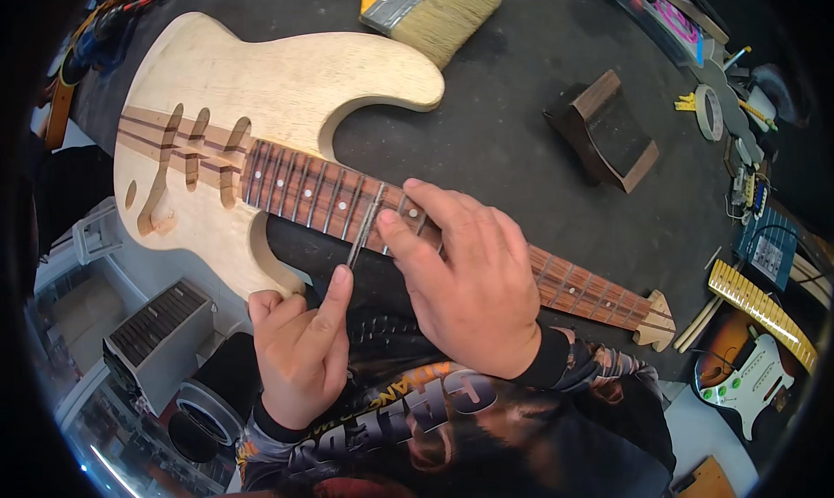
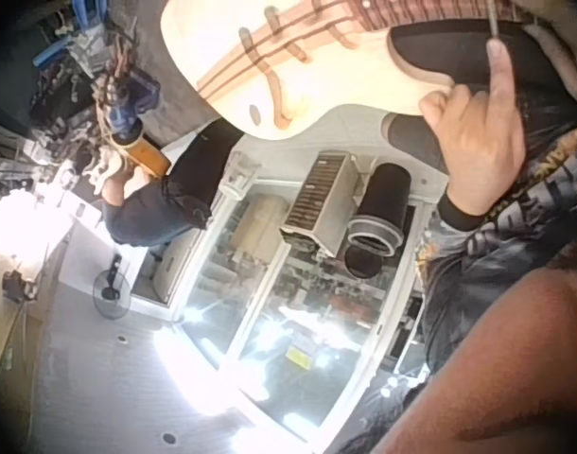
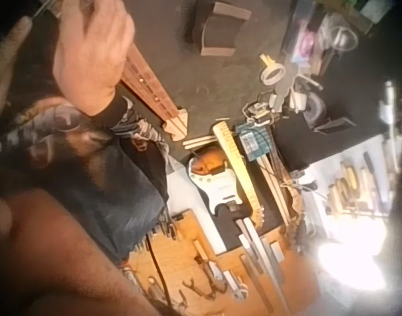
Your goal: The person files the frets of a guitar neck using a small file, then uses a brush to clean off wood dust and shavings from the neck and guitar body.
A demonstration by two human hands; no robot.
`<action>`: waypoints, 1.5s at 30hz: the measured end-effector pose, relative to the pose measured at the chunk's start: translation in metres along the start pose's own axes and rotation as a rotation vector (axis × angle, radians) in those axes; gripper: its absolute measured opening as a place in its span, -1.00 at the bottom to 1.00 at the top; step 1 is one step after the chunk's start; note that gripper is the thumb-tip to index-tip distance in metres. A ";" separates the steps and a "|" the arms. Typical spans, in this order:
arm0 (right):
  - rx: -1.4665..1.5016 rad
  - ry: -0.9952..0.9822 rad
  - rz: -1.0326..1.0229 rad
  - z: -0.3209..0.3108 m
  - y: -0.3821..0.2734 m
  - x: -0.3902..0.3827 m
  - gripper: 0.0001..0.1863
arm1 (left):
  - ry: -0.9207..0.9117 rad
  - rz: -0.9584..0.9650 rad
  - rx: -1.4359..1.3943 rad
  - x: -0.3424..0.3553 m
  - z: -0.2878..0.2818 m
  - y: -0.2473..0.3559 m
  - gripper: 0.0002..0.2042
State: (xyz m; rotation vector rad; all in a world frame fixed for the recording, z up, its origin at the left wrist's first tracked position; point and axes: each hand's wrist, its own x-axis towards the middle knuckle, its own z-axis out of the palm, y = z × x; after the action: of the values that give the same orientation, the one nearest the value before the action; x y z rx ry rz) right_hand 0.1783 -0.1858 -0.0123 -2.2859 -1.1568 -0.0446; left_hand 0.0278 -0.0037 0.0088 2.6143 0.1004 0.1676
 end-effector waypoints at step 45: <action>-0.033 -0.002 -0.016 0.001 0.000 0.000 -0.25 | 0.046 0.018 0.137 0.001 0.011 0.000 -0.32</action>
State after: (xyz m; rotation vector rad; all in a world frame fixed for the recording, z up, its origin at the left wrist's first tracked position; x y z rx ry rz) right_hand 0.1781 -0.1850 -0.0128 -2.3059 -1.1839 -0.0685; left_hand 0.0303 -0.0092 -0.0004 2.7492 0.1084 0.2344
